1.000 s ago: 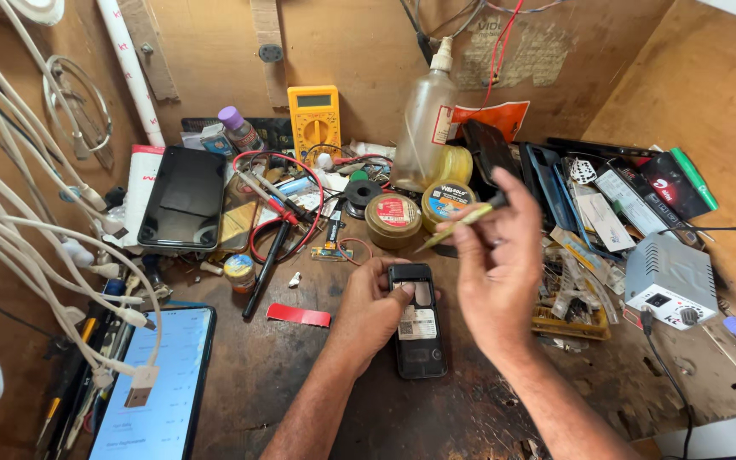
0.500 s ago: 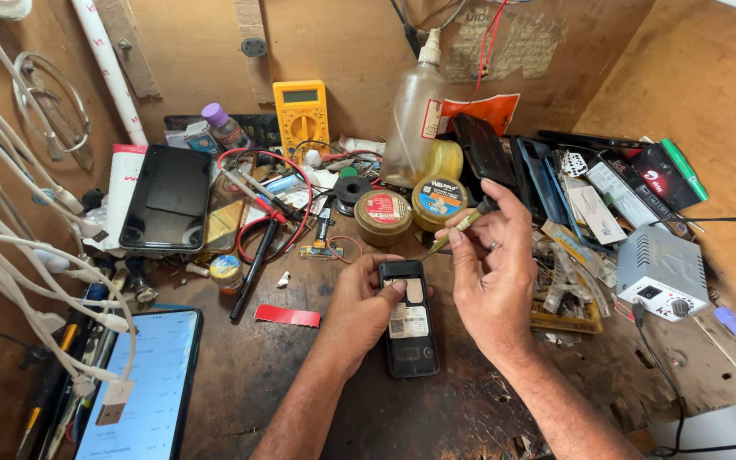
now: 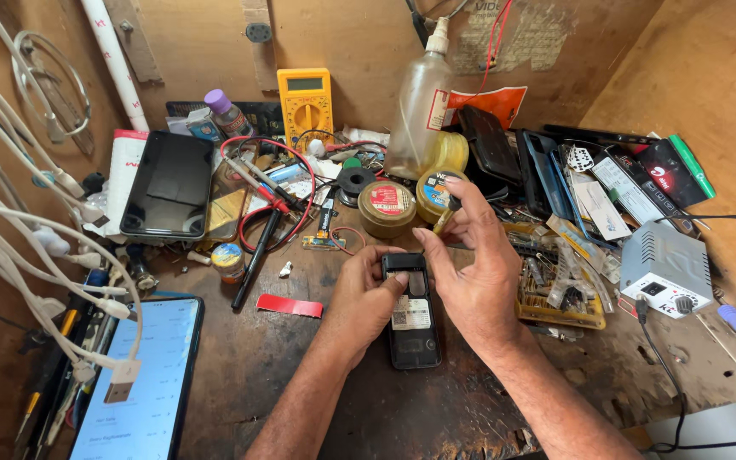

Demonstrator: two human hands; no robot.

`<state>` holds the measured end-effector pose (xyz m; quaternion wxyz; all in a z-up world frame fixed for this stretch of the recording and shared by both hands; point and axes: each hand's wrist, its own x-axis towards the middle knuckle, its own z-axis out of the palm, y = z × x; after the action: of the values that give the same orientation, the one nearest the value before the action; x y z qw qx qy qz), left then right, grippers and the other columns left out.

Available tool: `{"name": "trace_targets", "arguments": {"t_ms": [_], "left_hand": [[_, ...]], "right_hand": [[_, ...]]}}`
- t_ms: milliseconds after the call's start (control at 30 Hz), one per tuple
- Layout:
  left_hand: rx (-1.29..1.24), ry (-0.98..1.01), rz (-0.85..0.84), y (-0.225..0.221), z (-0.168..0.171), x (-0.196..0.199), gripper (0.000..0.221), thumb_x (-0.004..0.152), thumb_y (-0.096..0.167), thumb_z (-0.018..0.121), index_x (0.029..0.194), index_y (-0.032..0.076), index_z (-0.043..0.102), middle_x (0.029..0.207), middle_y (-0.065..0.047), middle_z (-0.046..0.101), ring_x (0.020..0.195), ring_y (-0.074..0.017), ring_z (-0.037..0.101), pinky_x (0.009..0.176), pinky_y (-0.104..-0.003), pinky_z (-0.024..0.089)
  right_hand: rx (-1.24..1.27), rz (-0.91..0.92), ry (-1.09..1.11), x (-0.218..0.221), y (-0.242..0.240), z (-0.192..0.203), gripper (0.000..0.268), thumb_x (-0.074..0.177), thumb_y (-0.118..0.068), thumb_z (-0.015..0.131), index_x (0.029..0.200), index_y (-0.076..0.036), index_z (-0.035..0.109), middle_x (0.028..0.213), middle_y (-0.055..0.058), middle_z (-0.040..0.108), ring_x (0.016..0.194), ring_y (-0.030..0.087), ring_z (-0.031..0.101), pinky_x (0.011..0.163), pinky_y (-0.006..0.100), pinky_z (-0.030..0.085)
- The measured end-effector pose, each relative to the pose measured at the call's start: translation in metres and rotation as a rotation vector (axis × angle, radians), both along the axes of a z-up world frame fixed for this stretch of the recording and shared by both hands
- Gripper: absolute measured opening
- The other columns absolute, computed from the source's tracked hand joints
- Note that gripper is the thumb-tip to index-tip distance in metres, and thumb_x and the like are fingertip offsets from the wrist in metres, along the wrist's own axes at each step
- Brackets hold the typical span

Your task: The person disassembles a mobile phone on a workbench by removing the battery and prying off the screen to reveal the circuit board, and then applies a liquid from a bottle to the components using a small tool.

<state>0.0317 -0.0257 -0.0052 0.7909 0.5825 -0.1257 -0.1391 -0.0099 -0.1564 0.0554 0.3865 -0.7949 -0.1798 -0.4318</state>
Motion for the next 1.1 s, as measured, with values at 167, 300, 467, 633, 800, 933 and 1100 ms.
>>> {"name": "trace_targets", "arguments": {"t_ms": [167,300,467,633,800,933,1100], "left_hand": [[0.009,-0.015,0.006,0.000,-0.003,0.000,0.029,0.090,-0.004,0.062,0.118,-0.004,0.062,0.096,-0.009,0.071,0.085,-0.0129,0.067,0.074,-0.027,0.055],[-0.005,-0.034,0.011,0.000,-0.005,0.001,0.029,0.089,-0.004,0.062,0.118,-0.004,0.061,0.096,-0.008,0.071,0.084,-0.0126,0.068,0.073,-0.027,0.056],[0.005,-0.028,0.006,-0.001,-0.008,0.004,0.030,0.090,-0.005,0.061,0.119,-0.004,0.061,0.095,-0.010,0.073,0.083,-0.0139,0.071,0.072,-0.028,0.058],[0.026,-0.020,0.007,-0.002,-0.009,0.001,0.029,0.090,-0.004,0.061,0.119,-0.005,0.060,0.095,-0.010,0.074,0.083,-0.0143,0.071,0.072,-0.029,0.058],[-0.028,-0.005,-0.030,0.000,-0.008,0.003,0.029,0.090,-0.004,0.060,0.119,-0.005,0.058,0.095,-0.013,0.077,0.084,-0.0155,0.074,0.074,-0.028,0.059],[-0.038,-0.013,-0.034,-0.001,-0.011,0.004,0.030,0.090,-0.004,0.059,0.120,-0.005,0.058,0.094,-0.013,0.076,0.083,-0.0165,0.074,0.073,-0.029,0.059],[0.016,-0.072,0.011,-0.004,-0.010,0.014,0.029,0.090,-0.007,0.063,0.118,-0.006,0.062,0.094,-0.011,0.072,0.082,-0.0159,0.069,0.070,-0.029,0.056]], "right_hand": [[0.115,0.113,0.107,0.001,-0.002,-0.010,0.063,0.099,0.014,0.064,0.154,-0.006,0.040,0.103,0.006,0.062,0.097,0.012,0.068,0.088,0.028,0.063],[0.141,0.164,0.122,-0.001,-0.003,-0.012,0.064,0.102,0.014,0.056,0.157,-0.007,0.032,0.104,0.004,0.066,0.102,0.012,0.070,0.095,0.029,0.062],[0.089,0.016,0.063,0.003,-0.005,-0.012,0.069,0.096,0.012,0.072,0.154,-0.007,0.039,0.099,0.008,0.061,0.095,0.015,0.063,0.087,0.029,0.056],[0.192,0.078,0.107,0.003,-0.003,-0.012,0.063,0.099,0.012,0.068,0.154,-0.007,0.043,0.095,0.005,0.062,0.092,0.011,0.065,0.089,0.028,0.060],[0.201,0.181,0.114,0.002,-0.004,-0.004,0.064,0.099,0.010,0.066,0.153,-0.006,0.037,0.110,0.002,0.070,0.102,0.010,0.070,0.090,0.027,0.059],[0.141,0.004,0.117,0.005,-0.005,-0.001,0.060,0.096,0.011,0.074,0.149,-0.005,0.050,0.099,0.007,0.065,0.092,0.014,0.066,0.085,0.028,0.057],[0.235,0.135,0.133,0.010,-0.004,0.003,0.057,0.100,0.008,0.063,0.152,-0.005,0.045,0.104,0.004,0.070,0.098,0.009,0.072,0.092,0.026,0.063]]}}
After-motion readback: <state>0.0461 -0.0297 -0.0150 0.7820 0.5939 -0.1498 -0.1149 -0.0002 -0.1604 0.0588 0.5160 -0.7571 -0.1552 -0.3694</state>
